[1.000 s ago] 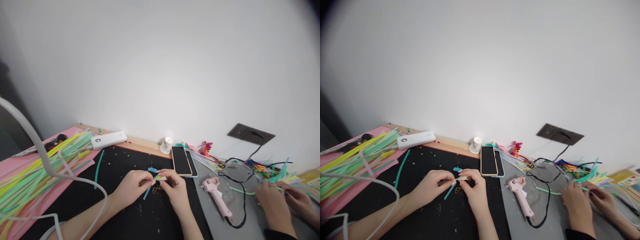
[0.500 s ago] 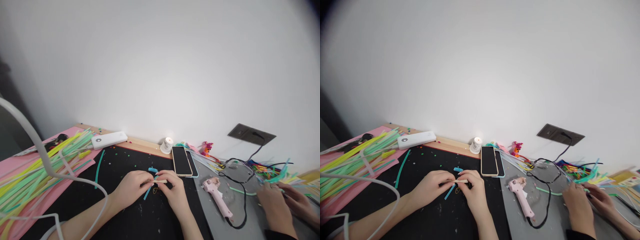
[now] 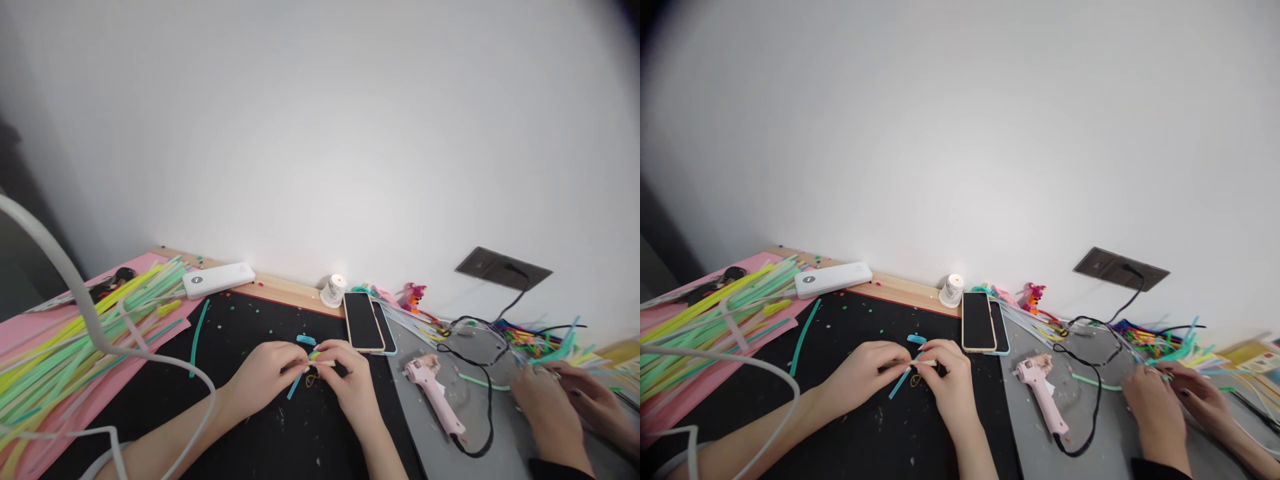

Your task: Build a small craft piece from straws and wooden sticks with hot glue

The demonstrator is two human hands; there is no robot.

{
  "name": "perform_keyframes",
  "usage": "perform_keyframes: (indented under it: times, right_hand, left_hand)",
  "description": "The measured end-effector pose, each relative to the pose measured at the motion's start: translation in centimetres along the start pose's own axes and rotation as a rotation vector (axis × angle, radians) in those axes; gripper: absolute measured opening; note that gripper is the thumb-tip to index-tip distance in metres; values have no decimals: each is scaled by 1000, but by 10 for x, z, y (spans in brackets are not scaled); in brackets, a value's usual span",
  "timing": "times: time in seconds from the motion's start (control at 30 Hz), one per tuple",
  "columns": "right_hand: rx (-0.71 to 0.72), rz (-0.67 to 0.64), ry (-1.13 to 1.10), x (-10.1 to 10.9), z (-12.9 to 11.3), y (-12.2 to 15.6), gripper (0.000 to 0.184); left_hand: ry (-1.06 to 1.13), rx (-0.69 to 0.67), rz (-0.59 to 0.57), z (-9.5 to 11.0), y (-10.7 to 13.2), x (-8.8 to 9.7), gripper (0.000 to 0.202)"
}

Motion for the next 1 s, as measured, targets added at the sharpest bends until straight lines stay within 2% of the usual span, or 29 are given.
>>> perform_keyframes:
  times: [0.5, 0.7, 1.0]
  right_hand:
    - [-32, 13, -52, 1, -4, -2, 10]
    - [-77, 0, -75, 1, -3, -2, 10]
    - [-157, 54, -204, -1, 5, 0, 10]
  left_hand:
    - [67, 29, -8, 1, -2, 0, 15]
    - [97, 69, -22, 1, -1, 0, 16]
    - [218, 142, -50, 0, -4, -1, 19]
Point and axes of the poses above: each hand's wrist, its own y-axis away from the middle knuckle, its own x-axis out of the back of the hand, z = x × y, the point moved 2 cm from there along -y, towards the middle knuckle, and after that the axes turned 9 degrees about x, right-handed, at the moved point
